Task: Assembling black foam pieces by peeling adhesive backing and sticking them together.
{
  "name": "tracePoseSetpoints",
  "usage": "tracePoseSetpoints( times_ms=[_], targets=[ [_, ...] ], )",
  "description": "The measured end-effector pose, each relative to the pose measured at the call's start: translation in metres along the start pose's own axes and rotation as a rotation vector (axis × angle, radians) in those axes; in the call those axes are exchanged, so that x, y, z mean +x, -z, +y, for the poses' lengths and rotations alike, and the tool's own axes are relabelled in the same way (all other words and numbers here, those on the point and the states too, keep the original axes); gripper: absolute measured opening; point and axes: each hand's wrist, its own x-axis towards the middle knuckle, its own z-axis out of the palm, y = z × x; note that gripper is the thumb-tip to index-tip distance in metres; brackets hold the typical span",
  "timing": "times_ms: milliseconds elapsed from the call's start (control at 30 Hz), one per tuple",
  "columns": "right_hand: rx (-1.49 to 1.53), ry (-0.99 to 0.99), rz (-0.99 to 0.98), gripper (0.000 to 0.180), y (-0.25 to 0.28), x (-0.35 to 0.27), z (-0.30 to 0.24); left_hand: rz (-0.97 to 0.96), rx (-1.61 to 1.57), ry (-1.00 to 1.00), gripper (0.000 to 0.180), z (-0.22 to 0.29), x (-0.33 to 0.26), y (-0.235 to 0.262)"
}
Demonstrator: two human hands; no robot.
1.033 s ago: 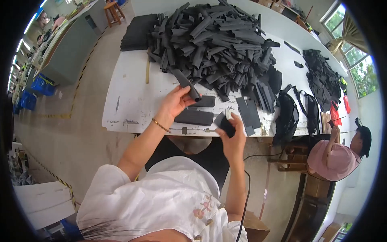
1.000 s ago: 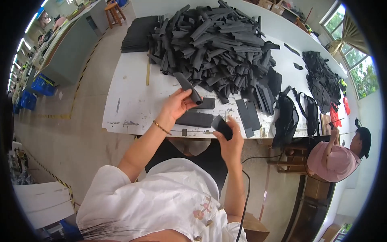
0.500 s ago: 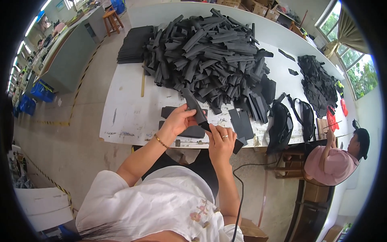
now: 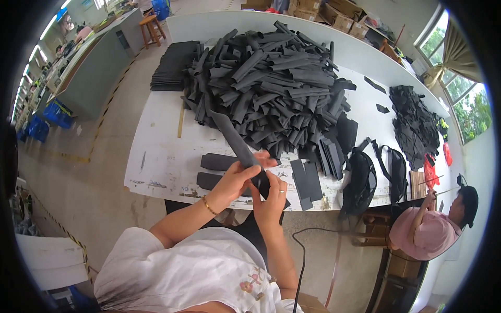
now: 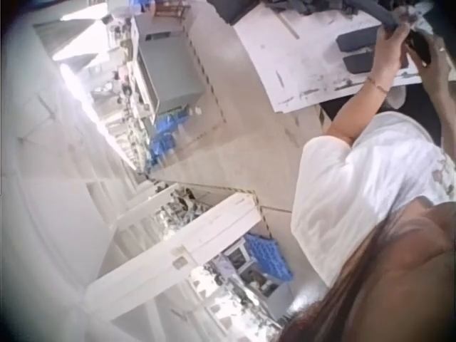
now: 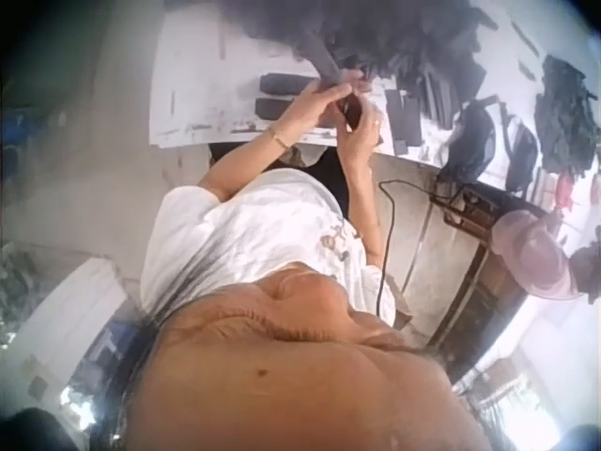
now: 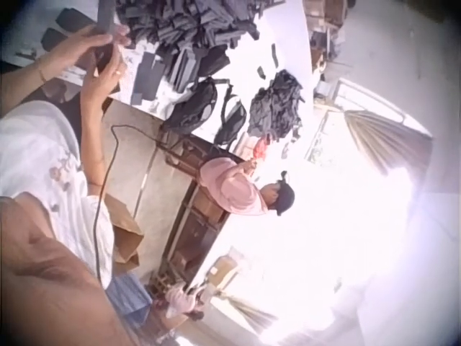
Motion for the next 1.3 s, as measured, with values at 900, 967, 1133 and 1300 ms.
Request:
tracePoseSetpoints(
  times_ms=[900,967,1133,1300],
  targets=[
    [-0.103,0.124,-0.071,0.018,-0.002,0.001,0.009,0.149,0.059,0.124,0.033,-0.017,0.019,0.008],
    [-0.142,0.127,-0.086,0.016,0.003,0.003,0.004,0.138,-0.13,0.313,0.033,-0.001,0.022,0.005],
    [-0.208,0.139,-0.131,0.013,0.004,0.011,-0.006,0.142,-0.105,0.335,0.03,-0.018,0.017,0.007],
    [-0.151,0.152,-0.101,0.011,-0.014,0.008,0.002,0.134,-0.192,0.351,0.027,-0.017,0.012,0.004]
  ],
)
